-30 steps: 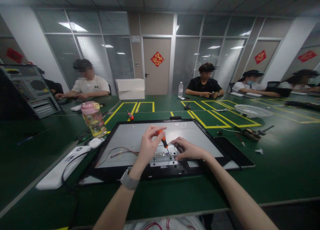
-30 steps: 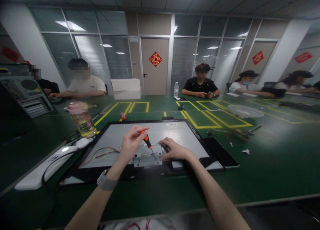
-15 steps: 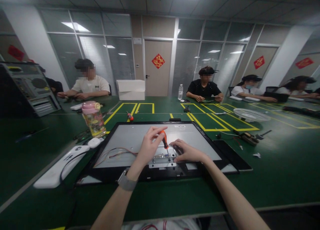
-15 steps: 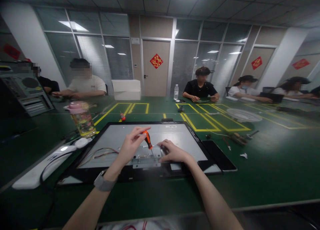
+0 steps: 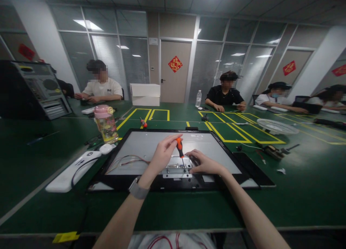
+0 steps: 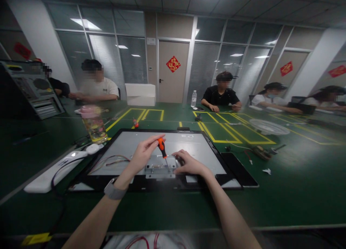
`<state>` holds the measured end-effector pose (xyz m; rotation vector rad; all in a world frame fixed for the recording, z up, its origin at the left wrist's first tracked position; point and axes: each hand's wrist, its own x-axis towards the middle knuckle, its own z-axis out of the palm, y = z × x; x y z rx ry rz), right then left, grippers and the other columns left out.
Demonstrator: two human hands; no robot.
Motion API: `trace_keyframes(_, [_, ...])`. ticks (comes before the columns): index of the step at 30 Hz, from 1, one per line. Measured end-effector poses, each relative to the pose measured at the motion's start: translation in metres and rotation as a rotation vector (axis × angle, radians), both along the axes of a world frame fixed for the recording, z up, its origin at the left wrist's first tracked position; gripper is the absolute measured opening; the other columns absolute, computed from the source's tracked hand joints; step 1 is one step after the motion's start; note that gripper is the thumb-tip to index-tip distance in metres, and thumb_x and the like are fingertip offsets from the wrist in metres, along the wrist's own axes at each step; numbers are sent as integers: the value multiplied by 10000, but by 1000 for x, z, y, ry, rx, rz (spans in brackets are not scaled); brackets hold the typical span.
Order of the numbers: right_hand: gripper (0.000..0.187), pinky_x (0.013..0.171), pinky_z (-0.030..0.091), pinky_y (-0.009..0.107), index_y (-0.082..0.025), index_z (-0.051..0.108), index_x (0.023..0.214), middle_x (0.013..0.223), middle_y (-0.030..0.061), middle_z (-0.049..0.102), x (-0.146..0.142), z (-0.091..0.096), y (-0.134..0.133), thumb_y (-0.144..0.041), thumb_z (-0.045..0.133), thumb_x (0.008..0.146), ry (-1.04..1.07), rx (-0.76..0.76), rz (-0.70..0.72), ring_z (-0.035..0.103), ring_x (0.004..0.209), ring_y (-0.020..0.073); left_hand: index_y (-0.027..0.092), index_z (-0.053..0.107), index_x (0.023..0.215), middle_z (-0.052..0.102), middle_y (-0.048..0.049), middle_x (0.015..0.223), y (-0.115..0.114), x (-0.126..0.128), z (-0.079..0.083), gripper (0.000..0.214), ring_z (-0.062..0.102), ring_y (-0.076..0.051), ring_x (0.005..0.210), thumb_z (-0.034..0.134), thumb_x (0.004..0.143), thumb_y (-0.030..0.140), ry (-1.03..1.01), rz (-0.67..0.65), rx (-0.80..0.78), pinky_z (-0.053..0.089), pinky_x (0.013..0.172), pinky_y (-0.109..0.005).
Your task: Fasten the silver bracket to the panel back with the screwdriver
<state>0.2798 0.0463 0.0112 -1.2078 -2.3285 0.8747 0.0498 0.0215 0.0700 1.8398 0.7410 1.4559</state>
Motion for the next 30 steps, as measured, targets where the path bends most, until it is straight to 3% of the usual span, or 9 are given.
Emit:
trace_keyframes(5, [651, 1010, 392, 389, -226, 518, 1275, 1182, 58, 475, 1, -2, 0, -389, 760, 693, 7, 7, 8, 484, 1098, 256, 203, 724, 1037, 630, -63, 958, -3, 3, -1, 240, 618, -160, 857, 587, 854, 277, 14, 22, -27, 518, 774, -283])
trace_keyframes(12, [641, 998, 403, 377, -213, 527, 1270, 1177, 65, 478, 1, 1, -1, -376, 762, 697, 6, 11, 7, 489, 1097, 253, 192, 694, 1109, 668, -86, 1118, -3, 5, -1, 294, 610, -189, 1041, 501, 893, 239, -1, 22, -36, 479, 906, -305])
trace_keyframes(18, [644, 930, 446, 362, -212, 526, 1271, 1171, 65, 481, 2, 0, 1, -348, 769, 690, -3, 6, -2, 513, 1037, 239, 184, 699, 1096, 689, -84, 1112, 3, 5, -4, 289, 623, -200, 1048, 527, 875, 256, -4, 35, -33, 483, 914, -318])
trace_keyframes(23, [648, 967, 424, 375, -213, 531, 1272, 1169, 69, 480, 3, -1, 3, -362, 772, 688, -11, 27, -3, 498, 1083, 253, 170, 682, 1130, 702, -95, 1107, 10, 3, -9, 315, 646, -203, 1022, 501, 889, 263, -50, 8, -80, 492, 921, -352])
trace_keyframes(30, [658, 963, 435, 386, -222, 549, 1254, 1155, 66, 493, 3, -1, 9, -363, 796, 660, -52, 18, 12, 513, 1063, 255, 167, 692, 1103, 688, -93, 1112, 7, 4, -4, 283, 641, -186, 1007, 565, 865, 253, -21, 29, -54, 494, 919, -336])
